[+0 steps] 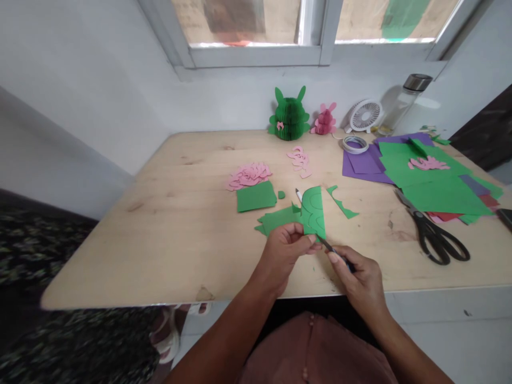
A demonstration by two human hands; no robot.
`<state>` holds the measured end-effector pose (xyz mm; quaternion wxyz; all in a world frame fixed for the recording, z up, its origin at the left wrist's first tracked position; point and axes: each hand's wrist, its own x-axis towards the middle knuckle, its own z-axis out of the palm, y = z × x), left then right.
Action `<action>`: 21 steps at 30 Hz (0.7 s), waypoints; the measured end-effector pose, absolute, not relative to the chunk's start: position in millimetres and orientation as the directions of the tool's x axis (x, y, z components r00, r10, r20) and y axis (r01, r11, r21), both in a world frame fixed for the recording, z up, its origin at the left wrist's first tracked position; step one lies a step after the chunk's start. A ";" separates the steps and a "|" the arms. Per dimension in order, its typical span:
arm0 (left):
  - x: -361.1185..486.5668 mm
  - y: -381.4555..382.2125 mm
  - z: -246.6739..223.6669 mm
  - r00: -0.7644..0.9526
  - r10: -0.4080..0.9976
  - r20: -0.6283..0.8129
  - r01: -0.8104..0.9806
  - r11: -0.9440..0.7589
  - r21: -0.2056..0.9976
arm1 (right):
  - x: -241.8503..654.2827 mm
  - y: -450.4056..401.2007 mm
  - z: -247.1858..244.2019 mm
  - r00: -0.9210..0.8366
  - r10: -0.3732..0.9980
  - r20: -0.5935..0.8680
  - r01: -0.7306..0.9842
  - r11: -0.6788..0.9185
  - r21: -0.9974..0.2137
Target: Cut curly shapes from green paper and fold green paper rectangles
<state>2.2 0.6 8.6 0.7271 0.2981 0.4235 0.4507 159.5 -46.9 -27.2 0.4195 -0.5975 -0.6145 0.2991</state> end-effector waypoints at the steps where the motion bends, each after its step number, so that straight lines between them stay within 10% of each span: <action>1: 2.7 0.7 8.7 0.230 0.908 -0.350 -0.406 0.416 0.814 | 159.7 -46.8 -27.7 0.068 0.985 0.157 0.483 0.105 -0.869; 21: 10.2 -2.5 11.0 0.155 0.922 -0.355 -0.458 0.386 0.801 | 158.2 -44.1 -26.1 0.081 0.981 0.174 0.467 0.117 -0.877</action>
